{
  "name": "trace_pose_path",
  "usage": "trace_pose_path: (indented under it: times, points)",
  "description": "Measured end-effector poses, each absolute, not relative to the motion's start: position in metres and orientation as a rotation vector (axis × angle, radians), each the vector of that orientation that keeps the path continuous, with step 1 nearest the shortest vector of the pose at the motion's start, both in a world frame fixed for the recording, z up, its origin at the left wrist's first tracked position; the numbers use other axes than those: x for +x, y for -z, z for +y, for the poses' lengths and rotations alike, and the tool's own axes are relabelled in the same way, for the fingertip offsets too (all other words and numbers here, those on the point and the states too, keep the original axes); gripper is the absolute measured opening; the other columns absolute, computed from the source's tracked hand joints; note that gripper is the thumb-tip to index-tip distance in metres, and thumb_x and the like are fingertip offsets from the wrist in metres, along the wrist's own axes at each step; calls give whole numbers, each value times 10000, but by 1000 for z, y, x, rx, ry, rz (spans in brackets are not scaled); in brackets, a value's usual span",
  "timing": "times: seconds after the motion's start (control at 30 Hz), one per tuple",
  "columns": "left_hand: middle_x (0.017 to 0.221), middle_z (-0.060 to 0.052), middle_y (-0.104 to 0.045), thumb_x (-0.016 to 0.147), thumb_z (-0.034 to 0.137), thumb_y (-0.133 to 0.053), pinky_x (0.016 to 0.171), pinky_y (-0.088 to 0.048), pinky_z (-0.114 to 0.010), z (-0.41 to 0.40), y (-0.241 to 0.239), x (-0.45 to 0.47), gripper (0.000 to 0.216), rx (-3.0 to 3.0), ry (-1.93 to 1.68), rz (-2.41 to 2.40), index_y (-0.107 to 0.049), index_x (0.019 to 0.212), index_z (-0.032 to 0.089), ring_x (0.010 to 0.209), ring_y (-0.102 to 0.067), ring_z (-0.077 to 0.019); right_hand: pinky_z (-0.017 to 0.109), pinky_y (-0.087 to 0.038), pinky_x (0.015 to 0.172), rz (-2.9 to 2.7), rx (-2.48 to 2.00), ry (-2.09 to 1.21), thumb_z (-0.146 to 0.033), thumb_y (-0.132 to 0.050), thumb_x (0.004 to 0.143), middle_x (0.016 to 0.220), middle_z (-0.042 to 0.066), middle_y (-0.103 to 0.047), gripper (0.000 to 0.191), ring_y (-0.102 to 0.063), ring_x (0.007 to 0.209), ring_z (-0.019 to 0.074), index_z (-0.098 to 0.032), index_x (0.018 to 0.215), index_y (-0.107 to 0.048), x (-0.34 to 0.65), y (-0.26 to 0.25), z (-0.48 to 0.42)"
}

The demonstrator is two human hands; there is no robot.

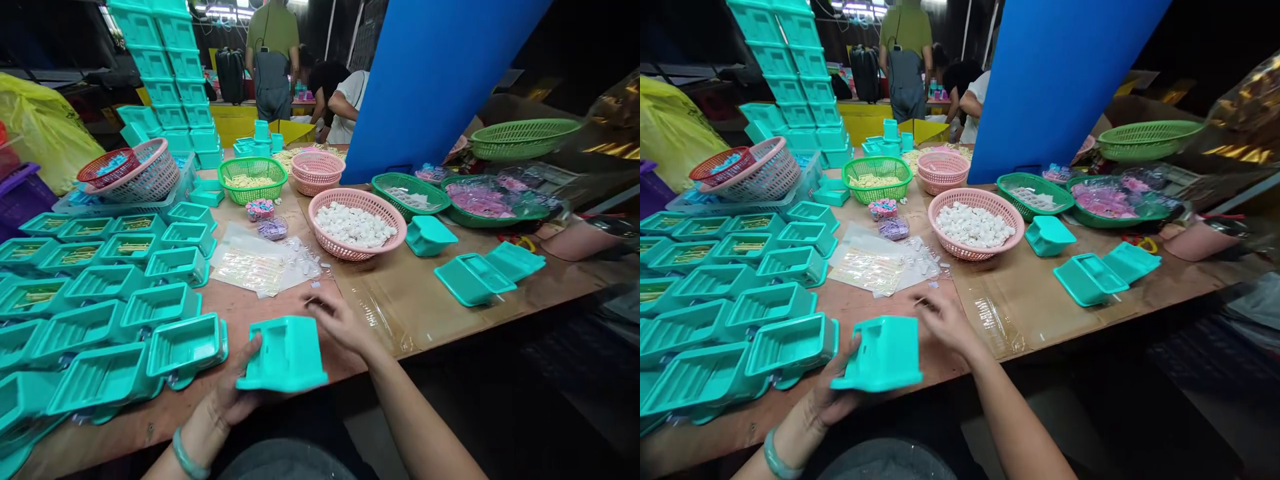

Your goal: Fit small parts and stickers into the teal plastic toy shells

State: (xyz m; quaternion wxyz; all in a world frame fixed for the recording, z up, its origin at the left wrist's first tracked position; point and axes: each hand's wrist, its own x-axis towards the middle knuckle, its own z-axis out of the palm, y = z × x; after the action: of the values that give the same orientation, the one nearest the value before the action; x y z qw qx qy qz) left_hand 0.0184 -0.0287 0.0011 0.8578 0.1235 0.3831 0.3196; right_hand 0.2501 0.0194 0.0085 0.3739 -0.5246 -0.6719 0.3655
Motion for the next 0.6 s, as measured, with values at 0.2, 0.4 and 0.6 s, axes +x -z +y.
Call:
trace_pose_path:
  times: [0.2,0.4,0.6]
  points:
    - [1249,-83,-753,826,527,-759,1105,-500,-429,-24,3,20,448,435,-1049,1108,-694,1143,217,1262,-651,-303,430,-440,948,-1616,-1777,-558,-258,-654,813,991,124,-674,73,-587,963,277,-195,849,-666,256,34,65]
    - [1156,-62,-758,752,491,-827,1041,-531,-433,-25,-7,19,454,462,-1032,1043,-652,1065,212,1227,-652,-307,341,-469,758,-1602,-1735,-642,-296,-645,820,737,19,-617,129,-565,738,210,-222,729,-591,256,23,53]
    - [1127,-93,-761,744,537,-834,993,-520,-415,-22,-8,22,569,634,-1027,1082,-590,1124,190,1127,-693,-282,313,-506,794,-1625,-1232,-920,-369,-599,961,971,56,-657,174,-624,916,205,-226,970,-698,230,-39,-2]
